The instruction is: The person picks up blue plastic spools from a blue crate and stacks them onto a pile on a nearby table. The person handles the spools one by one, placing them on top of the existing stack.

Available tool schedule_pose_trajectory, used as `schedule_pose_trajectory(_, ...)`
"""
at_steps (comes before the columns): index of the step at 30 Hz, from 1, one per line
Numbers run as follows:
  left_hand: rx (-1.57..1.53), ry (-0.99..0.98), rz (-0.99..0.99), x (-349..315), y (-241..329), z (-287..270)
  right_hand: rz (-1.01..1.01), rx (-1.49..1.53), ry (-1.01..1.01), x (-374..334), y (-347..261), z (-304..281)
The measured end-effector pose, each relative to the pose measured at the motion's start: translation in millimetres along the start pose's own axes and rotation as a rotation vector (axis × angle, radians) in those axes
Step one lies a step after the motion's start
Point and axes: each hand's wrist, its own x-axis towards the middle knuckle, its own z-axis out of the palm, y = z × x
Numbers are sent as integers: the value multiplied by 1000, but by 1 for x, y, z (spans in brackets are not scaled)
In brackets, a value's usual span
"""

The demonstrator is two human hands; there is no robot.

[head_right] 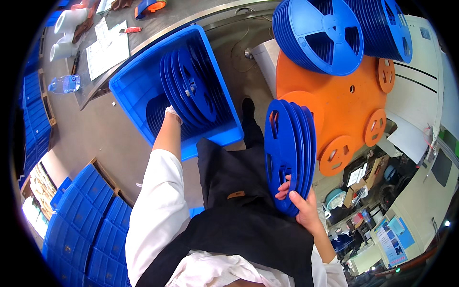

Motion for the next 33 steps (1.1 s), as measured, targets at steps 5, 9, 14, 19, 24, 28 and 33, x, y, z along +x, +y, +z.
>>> schedule_pose_trajectory(5,210,-22,-112,-29,6,-2,-96,-44,30,-10,6,16)
schedule_pose_trajectory(9,-942,-2,-346,-93,26,-8,-165,-58,70,-25,6,33)
schedule_pose_trajectory(14,-2836,-102,-928,-197,74,-5,-327,209,-88,-41,-1,46)
schedule_pose_trajectory(19,-3400,-122,-1211,-303,85,0,-405,564,-366,-55,-13,41)
schedule_pose_trajectory(24,-2768,806,-1054,-359,52,-17,-374,765,-627,-72,-6,49)
schedule_pose_trajectory(28,-1335,952,-989,-416,-71,-139,-273,866,-882,-81,9,78)
schedule_pose_trajectory(33,-1439,1109,-508,-410,-72,-257,-124,738,-1012,-95,29,122)
